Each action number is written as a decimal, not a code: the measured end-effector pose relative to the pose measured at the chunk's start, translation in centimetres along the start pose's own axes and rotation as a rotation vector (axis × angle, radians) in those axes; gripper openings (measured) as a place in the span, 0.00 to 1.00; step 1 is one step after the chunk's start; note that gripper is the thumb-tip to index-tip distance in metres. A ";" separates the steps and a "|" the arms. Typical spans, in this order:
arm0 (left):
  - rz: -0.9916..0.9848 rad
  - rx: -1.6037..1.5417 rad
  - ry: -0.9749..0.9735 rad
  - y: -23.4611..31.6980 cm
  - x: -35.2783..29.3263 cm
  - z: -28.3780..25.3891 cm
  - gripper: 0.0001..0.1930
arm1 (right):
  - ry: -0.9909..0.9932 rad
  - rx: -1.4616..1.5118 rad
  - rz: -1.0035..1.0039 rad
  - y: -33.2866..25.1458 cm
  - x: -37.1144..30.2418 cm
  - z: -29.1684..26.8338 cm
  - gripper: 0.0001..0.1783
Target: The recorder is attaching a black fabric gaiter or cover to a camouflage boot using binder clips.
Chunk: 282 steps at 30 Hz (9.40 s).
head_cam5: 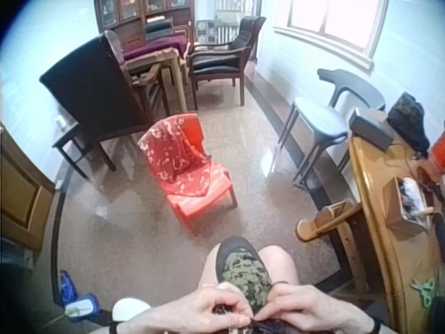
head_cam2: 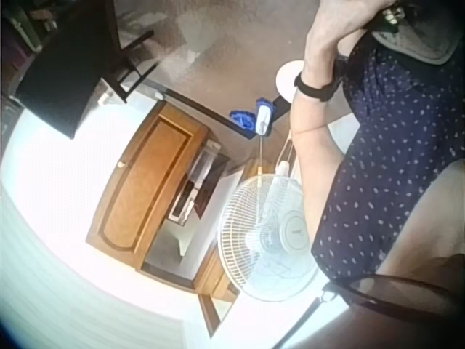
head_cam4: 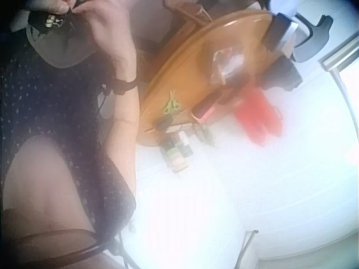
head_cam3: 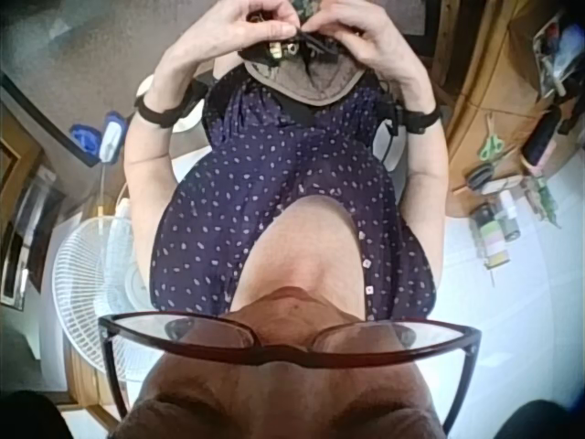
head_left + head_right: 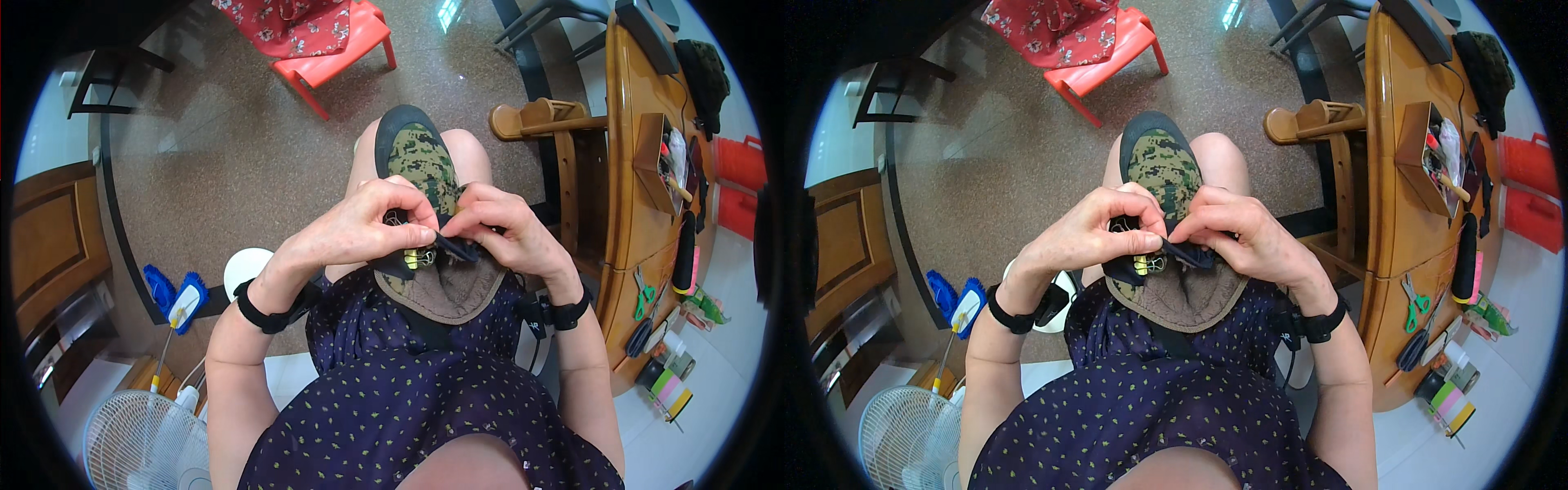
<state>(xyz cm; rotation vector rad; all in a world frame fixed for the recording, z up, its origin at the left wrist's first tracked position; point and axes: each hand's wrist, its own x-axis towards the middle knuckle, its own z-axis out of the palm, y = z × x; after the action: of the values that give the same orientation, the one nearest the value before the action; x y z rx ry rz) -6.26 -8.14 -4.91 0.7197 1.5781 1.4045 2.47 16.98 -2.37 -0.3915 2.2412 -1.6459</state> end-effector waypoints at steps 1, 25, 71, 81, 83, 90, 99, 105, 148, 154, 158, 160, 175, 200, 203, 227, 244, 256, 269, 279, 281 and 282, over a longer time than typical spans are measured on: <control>-0.038 -0.016 -0.021 0.2 0.0 -0.1 0.12 | -0.004 0.005 0.015 0.0 0.0 0.0 0.12; -0.067 -0.020 -0.020 0.2 0.2 0.1 0.12 | 0.051 -0.075 0.078 -0.3 0.4 0.1 0.08; -0.107 0.009 0.340 0.6 -0.4 3.1 0.11 | 0.710 0.216 -0.099 -2.0 0.1 4.9 0.06; 0.021 0.166 0.431 0.2 -0.3 4.0 0.09 | 0.589 0.688 0.233 -4.4 -1.1 3.3 0.17; 0.139 0.375 0.525 0.3 -0.7 4.5 0.07 | 0.587 0.689 0.308 -5.1 -2.5 2.9 0.14; 0.277 0.562 0.614 0.1 -1.2 5.0 0.05 | 0.873 0.830 0.107 -6.7 -8.7 0.4 0.09; 0.254 0.573 0.637 0.0 -1.7 5.3 0.06 | 1.342 -0.304 -0.413 -9.5 -10.4 0.3 0.09; 0.290 0.630 0.662 0.4 -1.6 5.5 0.07 | 1.052 -0.339 -0.017 -9.0 -7.0 1.0 0.05; 0.424 1.020 0.795 -0.1 -3.0 7.5 0.12 | 0.546 -0.171 0.172 -2.8 -2.6 7.6 0.10; 0.430 1.000 0.796 -0.1 -3.0 7.5 0.12 | 0.544 -0.169 0.186 -2.7 -2.5 7.8 0.09; 0.427 0.992 0.780 0.0 -3.0 7.4 0.12 | 0.540 -0.165 0.181 -2.6 -2.4 7.7 0.09; 0.432 0.978 0.765 0.0 -2.9 7.3 0.12 | 0.547 -0.152 0.186 -2.7 -2.3 7.8 0.08; 0.473 0.985 0.723 0.1 -2.9 7.1 0.12 | 0.585 -0.024 0.212 -2.1 -2.6 8.6 0.06; 0.529 0.983 0.759 -0.1 -2.7 7.4 0.09 | 0.608 -0.011 0.244 -2.3 -2.9 8.4 0.07; 0.512 0.992 0.796 -0.2 -2.9 7.6 0.09 | 0.520 -0.091 0.263 -2.7 -3.2 8.0 0.07; 0.536 0.996 0.741 -0.1 -2.7 7.1 0.09 | 0.524 -0.031 0.305 -2.5 -3.4 8.2 0.03; 0.524 1.014 0.758 -0.1 -2.7 7.2 0.12 | 0.428 -0.548 0.036 -4.5 -0.2 3.3 0.09; 0.502 1.016 0.725 0.2 -2.3 6.7 0.10 | 0.367 -0.237 0.121 -2.5 0.8 3.6 0.05; 0.315 0.587 0.679 0.2 -2.1 5.7 0.07 | 0.644 0.715 0.256 -4.2 1.3 -1.5 0.10; 0.154 0.494 0.641 0.0 -2.3 5.5 0.05 | 1.105 0.458 -0.358 -5.2 0.1 -6.2 0.07; 0.149 0.493 0.633 0.2 -2.4 5.5 0.06 | 1.150 0.202 -0.365 -5.3 0.3 -5.3 0.05; 0.146 0.492 0.637 0.3 -2.4 5.5 0.06 | 1.145 0.203 -0.364 -5.2 0.4 -4.8 0.05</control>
<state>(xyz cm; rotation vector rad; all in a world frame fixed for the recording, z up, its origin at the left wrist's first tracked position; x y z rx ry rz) -0.38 -7.65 -3.96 0.7128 2.4682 1.4446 0.24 19.40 3.91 0.3352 2.7620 -2.7413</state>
